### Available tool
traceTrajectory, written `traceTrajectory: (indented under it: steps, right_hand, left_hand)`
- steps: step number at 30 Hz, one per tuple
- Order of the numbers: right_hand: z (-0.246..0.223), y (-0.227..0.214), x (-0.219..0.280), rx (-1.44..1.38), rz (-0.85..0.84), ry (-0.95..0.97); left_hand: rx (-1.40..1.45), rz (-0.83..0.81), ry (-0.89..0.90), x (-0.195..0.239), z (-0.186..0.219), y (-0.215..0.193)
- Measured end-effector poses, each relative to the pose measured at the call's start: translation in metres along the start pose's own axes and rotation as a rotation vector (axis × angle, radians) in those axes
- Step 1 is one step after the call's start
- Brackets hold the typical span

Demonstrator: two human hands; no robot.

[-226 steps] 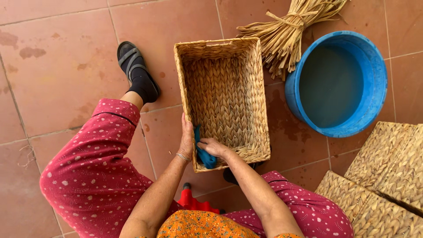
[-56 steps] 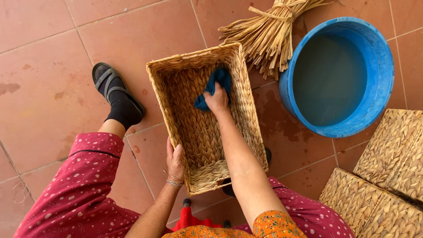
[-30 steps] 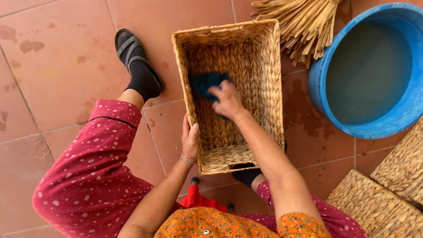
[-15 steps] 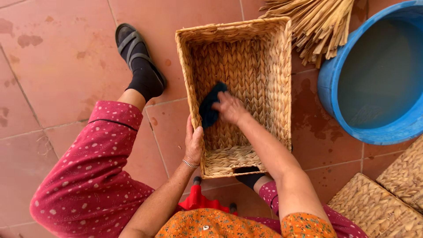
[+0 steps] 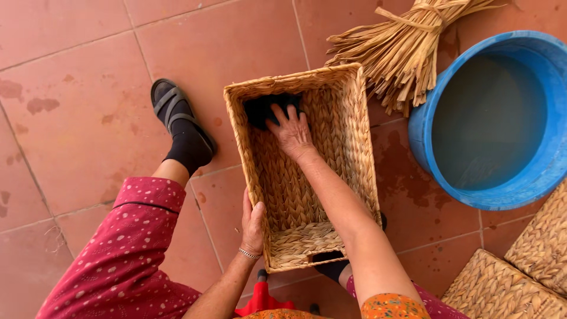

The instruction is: The person wipes a rectangular woven basket with a blue cloth, cleaning the exterior and interior surfaces. The person repeatedly dips the cloth into a blue bucket of water to keep it damp during the process.

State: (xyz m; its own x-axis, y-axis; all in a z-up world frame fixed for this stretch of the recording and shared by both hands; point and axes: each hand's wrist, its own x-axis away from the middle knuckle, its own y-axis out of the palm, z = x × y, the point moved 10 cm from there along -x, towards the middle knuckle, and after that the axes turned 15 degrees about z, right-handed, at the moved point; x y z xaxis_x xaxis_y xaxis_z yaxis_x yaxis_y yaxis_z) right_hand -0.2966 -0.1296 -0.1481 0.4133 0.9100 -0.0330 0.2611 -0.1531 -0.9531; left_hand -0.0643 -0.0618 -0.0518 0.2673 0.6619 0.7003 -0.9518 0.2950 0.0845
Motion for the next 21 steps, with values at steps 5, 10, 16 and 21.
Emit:
traceTrajectory:
  steps: [5, 10, 16, 21]
  right_hand:
    - [0.026, -0.003, 0.024, 0.066, 0.053, 0.074]
    - [0.081, -0.012, 0.051, -0.052, 0.104, 0.546]
    - [0.105, -0.02, 0.064, 0.055, 0.042, 0.693]
    - [0.087, -0.005, 0.1, 0.128, -0.278, 0.625]
  left_hand:
    - [-0.155, 0.042, -0.019, -0.001, -0.013, -0.012]
    - [-0.134, 0.025, 0.026, -0.005, -0.008, -0.01]
    - [-0.08, -0.003, 0.032, -0.002, -0.007, -0.007]
    - [-0.082, 0.014, 0.047, -0.002, -0.003, -0.006]
